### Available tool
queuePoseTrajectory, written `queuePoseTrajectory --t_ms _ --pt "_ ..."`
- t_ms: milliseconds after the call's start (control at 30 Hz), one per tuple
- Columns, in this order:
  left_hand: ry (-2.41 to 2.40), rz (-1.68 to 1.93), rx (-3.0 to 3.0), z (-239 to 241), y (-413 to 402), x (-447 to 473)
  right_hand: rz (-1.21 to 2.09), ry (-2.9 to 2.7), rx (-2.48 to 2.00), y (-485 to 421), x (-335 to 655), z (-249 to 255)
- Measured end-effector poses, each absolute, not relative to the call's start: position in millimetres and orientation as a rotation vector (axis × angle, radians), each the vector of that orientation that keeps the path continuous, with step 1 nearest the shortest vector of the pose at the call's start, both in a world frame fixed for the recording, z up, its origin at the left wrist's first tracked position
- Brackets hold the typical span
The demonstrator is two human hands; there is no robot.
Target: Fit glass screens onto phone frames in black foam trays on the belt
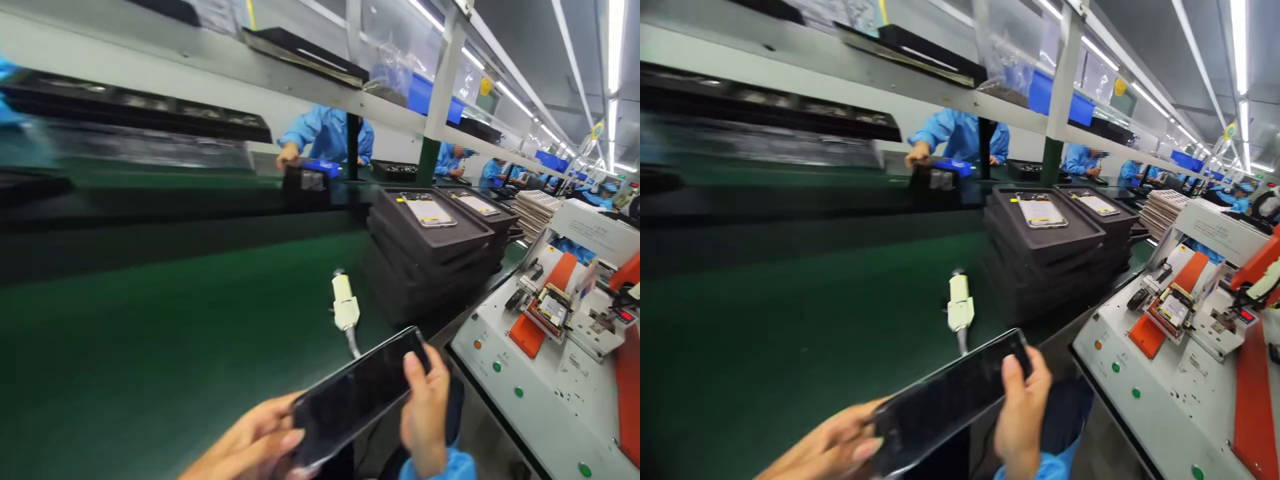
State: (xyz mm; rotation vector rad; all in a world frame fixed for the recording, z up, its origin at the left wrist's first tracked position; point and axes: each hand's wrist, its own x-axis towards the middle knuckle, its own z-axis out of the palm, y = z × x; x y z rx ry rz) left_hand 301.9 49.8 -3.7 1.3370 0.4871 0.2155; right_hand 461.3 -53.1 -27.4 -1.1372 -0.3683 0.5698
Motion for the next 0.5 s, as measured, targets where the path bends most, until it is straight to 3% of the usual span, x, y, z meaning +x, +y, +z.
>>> queuePoseTrajectory --t_ms 167,333,500 --pt "0.274 -0.107 1.167 1 25 334 0.579 -0.457 -1.324 -109 505 -8" --pt "0.101 -0.177 0.934 -25 10 356 0.598 -0.329 -1.349 -121 523 -4" --pt "0.125 -0.298 0.944 -21 3 356 0.607 -0.361 -1.293 -117 511 -5"
